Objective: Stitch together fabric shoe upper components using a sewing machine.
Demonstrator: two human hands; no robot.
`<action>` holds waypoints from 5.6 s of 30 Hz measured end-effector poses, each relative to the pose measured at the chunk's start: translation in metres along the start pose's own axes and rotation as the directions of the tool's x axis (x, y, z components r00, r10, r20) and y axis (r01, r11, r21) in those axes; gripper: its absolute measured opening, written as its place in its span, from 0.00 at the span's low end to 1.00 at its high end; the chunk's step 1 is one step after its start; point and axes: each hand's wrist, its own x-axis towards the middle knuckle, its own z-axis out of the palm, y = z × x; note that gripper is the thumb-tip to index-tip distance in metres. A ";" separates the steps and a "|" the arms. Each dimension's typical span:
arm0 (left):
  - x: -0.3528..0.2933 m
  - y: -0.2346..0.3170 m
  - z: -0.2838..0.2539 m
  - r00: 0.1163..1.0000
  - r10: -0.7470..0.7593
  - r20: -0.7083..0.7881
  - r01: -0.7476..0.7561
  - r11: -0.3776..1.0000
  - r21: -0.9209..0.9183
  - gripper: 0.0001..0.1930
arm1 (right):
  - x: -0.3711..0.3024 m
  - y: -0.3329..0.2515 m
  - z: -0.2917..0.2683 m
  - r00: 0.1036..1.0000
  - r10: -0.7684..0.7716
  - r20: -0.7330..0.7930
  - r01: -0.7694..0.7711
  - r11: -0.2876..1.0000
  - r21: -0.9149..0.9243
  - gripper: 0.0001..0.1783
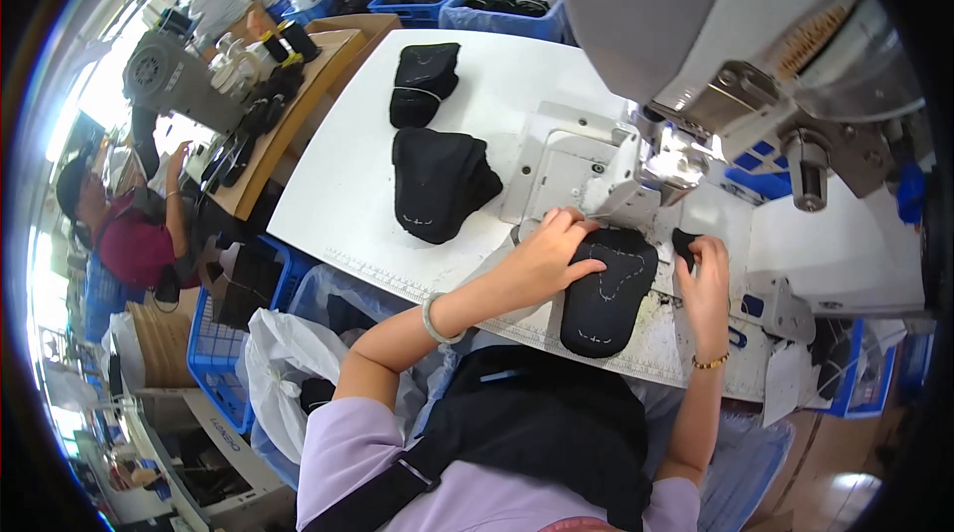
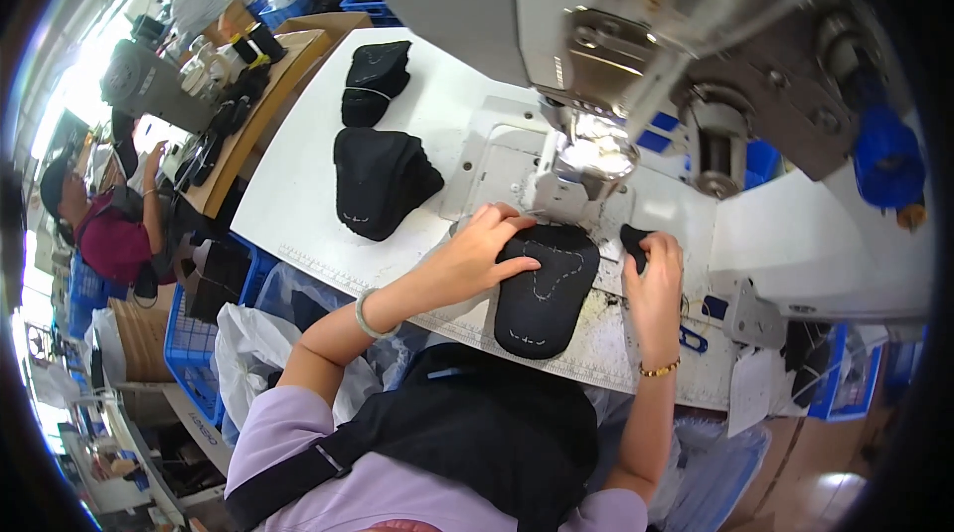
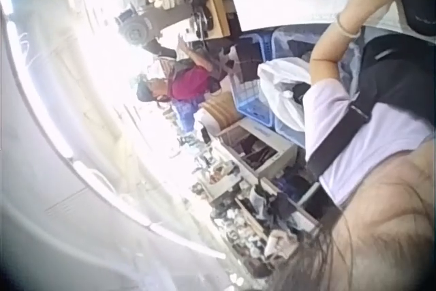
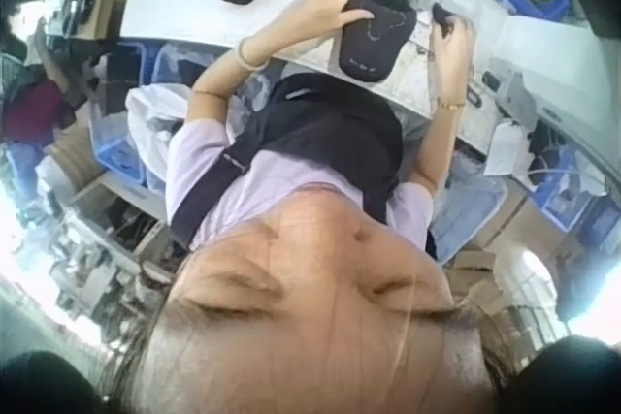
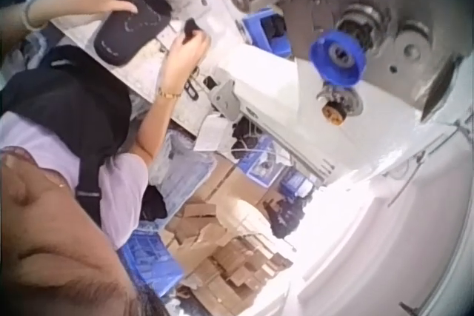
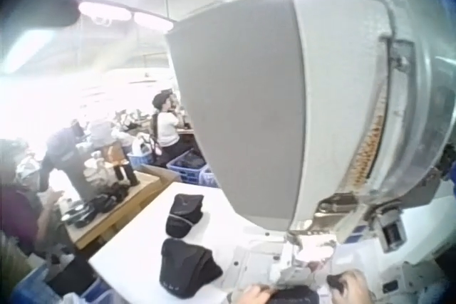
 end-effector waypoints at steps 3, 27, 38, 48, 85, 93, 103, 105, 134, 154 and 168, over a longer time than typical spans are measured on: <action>-0.003 0.005 0.003 1.000 0.000 -0.014 0.001 0.996 0.086 0.23 | -0.001 0.007 0.002 0.999 0.032 0.003 -0.032 0.999 0.021 0.06; 0.003 0.018 0.011 0.994 0.005 -0.105 -0.029 0.974 -0.226 0.10 | -0.048 -0.094 0.025 0.927 -0.358 -0.114 0.353 0.934 -0.058 0.10; 0.024 0.057 -0.017 0.902 -0.385 0.195 0.226 0.036 -0.973 0.12 | -0.022 -0.115 -0.007 0.845 -0.241 -0.477 0.391 0.888 0.244 0.11; 0.023 0.058 -0.011 0.930 -0.358 0.088 0.199 0.286 -0.937 0.11 | -0.008 -0.101 0.002 0.978 0.076 -0.192 0.108 0.604 0.790 0.09; 0.032 0.068 -0.028 0.857 -0.514 -0.045 0.112 0.271 -0.956 0.12 | 0.015 -0.077 -0.008 0.438 -0.824 -0.359 0.772 0.549 -0.320 0.19; 0.053 0.049 -0.054 0.820 -0.570 0.040 0.154 0.153 -0.976 0.11 | 0.044 -0.108 -0.017 0.657 -0.710 -0.254 0.721 0.690 -0.063 0.27; 0.091 0.025 -0.040 0.924 -0.382 0.001 0.163 0.391 -0.906 0.10 | 0.053 -0.082 -0.009 0.661 -0.641 -0.391 0.664 0.742 -0.092 0.20; 0.091 0.026 -0.041 0.925 -0.379 0.018 0.168 0.366 -0.915 0.10 | 0.053 -0.082 -0.007 0.660 -0.640 -0.392 0.674 0.736 -0.067 0.20; 0.105 0.007 -0.051 0.957 -0.223 0.186 0.255 0.334 -0.907 0.11 | 0.047 -0.090 -0.017 0.724 -0.617 -0.308 0.578 0.787 -0.216 0.27; 0.087 0.028 -0.035 0.932 -0.343 -0.119 0.073 0.498 -0.864 0.10 | 0.047 -0.059 -0.016 0.610 -0.704 -0.364 0.653 0.707 -0.273 0.20; 0.085 0.054 -0.021 0.805 -0.441 -0.397 0.009 0.678 -0.735 0.07 | 0.058 -0.044 -0.004 0.714 -0.475 -0.513 0.466 0.871 -0.158 0.19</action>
